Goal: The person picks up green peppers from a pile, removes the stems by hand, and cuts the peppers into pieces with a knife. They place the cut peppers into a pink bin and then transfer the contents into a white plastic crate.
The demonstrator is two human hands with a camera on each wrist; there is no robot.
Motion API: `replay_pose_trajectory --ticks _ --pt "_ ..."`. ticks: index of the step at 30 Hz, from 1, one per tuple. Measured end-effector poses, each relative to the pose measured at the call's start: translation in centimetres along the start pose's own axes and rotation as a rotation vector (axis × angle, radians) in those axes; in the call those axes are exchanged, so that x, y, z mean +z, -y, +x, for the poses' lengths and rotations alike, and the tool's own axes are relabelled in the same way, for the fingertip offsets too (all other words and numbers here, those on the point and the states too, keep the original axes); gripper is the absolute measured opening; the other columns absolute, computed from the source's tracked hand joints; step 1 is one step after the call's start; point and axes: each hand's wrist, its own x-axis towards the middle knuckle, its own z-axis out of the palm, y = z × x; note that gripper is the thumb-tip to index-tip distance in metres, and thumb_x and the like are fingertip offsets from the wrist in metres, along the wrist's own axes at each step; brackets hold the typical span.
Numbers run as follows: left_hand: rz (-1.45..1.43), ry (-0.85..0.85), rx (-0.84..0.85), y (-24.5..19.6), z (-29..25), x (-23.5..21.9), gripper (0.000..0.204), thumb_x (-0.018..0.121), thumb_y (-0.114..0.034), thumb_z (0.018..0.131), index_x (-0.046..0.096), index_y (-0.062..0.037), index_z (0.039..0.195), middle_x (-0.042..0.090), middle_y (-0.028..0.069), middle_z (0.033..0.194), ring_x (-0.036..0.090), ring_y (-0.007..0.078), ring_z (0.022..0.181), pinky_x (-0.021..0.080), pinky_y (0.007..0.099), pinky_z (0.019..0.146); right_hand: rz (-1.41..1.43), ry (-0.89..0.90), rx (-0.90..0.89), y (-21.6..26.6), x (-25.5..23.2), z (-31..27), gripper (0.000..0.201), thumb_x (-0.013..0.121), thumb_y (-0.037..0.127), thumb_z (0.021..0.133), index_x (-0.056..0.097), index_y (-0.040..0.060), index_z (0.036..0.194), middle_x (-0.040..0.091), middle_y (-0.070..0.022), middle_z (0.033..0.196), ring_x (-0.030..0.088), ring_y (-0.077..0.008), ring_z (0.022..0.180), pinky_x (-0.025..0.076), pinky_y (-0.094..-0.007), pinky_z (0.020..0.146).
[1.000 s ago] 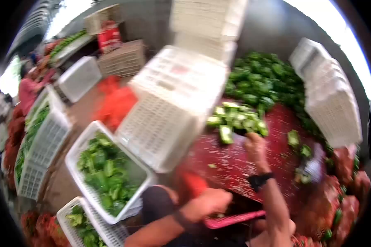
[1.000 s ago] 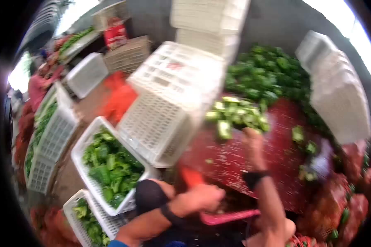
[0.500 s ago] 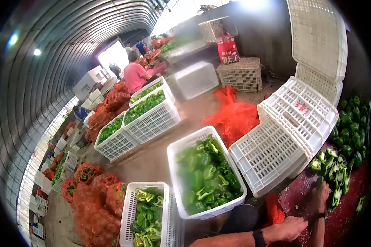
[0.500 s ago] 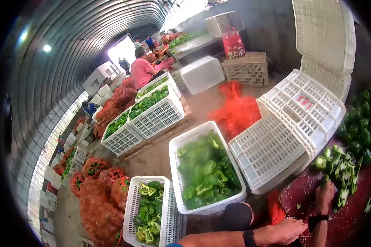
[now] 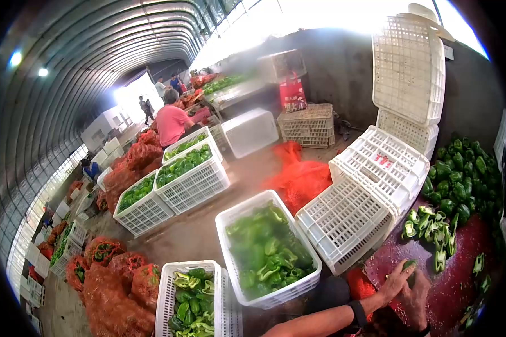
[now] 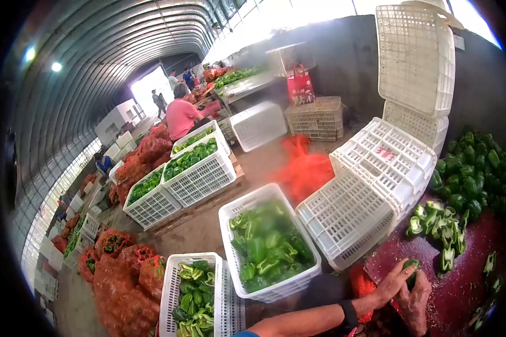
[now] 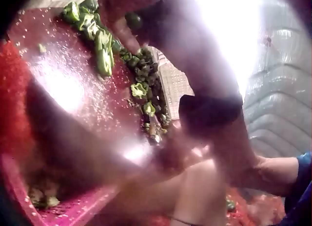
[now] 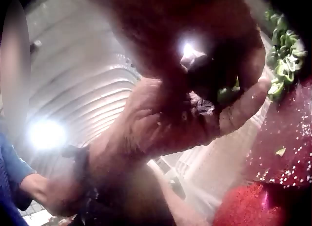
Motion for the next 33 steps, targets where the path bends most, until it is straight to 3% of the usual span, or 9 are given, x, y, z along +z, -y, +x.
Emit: replay_pose_trajectory --ticks 2,5,9,13,14,16,25,30,33 --pt "0.109 -0.039 0.038 0.7 0.3 -0.2 0.062 0.055 -0.042 0.102 0.042 -0.0011 0.147 0.055 0.0128 0.136 0.052 0.0229 0.125 0.039 0.0335 0.107 0.04 0.037 -0.112 0.2 -0.5 -0.8 0.025 0.062 0.008 0.086 0.061 -0.005 0.107 0.061 -0.0172 0.078 0.061 -0.0279 0.068 0.049 -0.0405 0.064" --pt "-0.083 0.074 -0.19 -0.4 0.4 -0.3 0.052 0.055 -0.038 0.103 0.05 -0.0019 0.14 0.059 0.0084 0.128 0.056 0.0171 0.116 0.043 0.03 0.101 0.191 0.121 -0.057 1.0 -3.0 -0.8 0.035 0.062 0.004 0.082 0.061 -0.005 0.116 0.064 -0.0189 0.087 0.064 -0.033 0.075 0.051 -0.0412 0.07" --pt "0.223 0.165 0.407 3.6 1.6 -0.5 0.034 0.049 -0.027 0.104 0.063 -0.0028 0.124 0.063 0.0084 0.119 0.057 0.0157 0.112 0.047 0.0323 0.097 -0.127 0.017 -0.223 1.2 -4.2 -0.7 0.036 0.065 0.002 0.081 0.065 0.0024 0.117 0.065 -0.0188 0.098 0.063 -0.0352 0.088 0.052 -0.0422 0.078" --pt "-0.17 0.134 -0.167 -0.4 -0.3 1.1 0.03 0.046 -0.028 0.104 0.06 -0.0074 0.121 0.065 0.0089 0.104 0.068 0.0215 0.084 0.059 0.0357 0.058 -0.308 0.09 -0.013 -1.8 -5.2 -1.7 0.03 0.073 0.02 0.081 0.063 0.0066 0.106 0.063 -0.0164 0.087 0.064 -0.0352 0.082 0.052 -0.045 0.071" --pt "-0.175 0.191 -0.362 -2.1 -0.8 1.5 0.03 0.047 -0.032 0.104 0.059 -0.0109 0.121 0.065 0.0072 0.099 0.067 0.0194 0.07 0.053 0.0312 0.042 -0.307 0.095 -0.039 -3.2 -5.4 -1.9 0.032 0.073 0.023 0.081 0.063 0.0057 0.105 0.063 -0.0164 0.086 0.064 -0.0339 0.078 0.052 -0.0448 0.069" --pt "-0.172 0.248 -0.38 -2.3 -0.4 2.1 0.032 0.045 -0.033 0.105 0.059 -0.0098 0.122 0.065 0.0065 0.098 0.066 0.0181 0.065 0.053 0.032 0.044 -0.16 0.021 -0.018 -3.2 -5.5 -2.3 0.031 0.074 0.024 0.078 0.064 0.0055 0.1 0.063 -0.0164 0.084 0.065 -0.0338 0.076 0.054 -0.0451 0.068" --pt "0.012 0.388 -0.585 -3.4 -1.3 4.8 0.042 0.036 -0.042 0.106 0.06 -0.0079 0.112 0.067 0.0097 0.082 0.061 0.0209 0.048 0.045 0.0288 0.034 -0.335 0.075 0.054 -3.5 -7.6 -4.0 0.027 0.068 0.027 0.081 0.068 0.0041 0.096 0.067 -0.0211 0.091 0.067 -0.0403 0.081 0.056 -0.048 0.07" --pt "0.055 0.468 -0.728 -3.0 -1.1 5.0 0.052 0.034 -0.049 0.107 0.057 -0.0102 0.133 0.067 0.0091 0.08 0.06 0.0209 0.047 0.047 0.0294 0.034 -0.32 0.125 0.149 -3.8 -7.8 -5.0 0.024 0.067 0.025 0.08 0.068 0.0033 0.091 0.068 -0.0183 0.085 0.068 -0.0376 0.076 0.056 -0.0472 0.068" --pt "0.072 0.476 -0.705 -2.7 -1.1 5.1 0.049 0.037 -0.048 0.106 0.057 -0.0108 0.132 0.066 0.0078 0.08 0.058 0.0205 0.045 0.046 0.0296 0.034 -0.349 0.062 0.1 -4.6 -7.4 -5.5 0.022 0.067 0.024 0.079 0.067 0.0031 0.088 0.068 -0.0178 0.083 0.068 -0.0363 0.074 0.055 -0.0473 0.067"
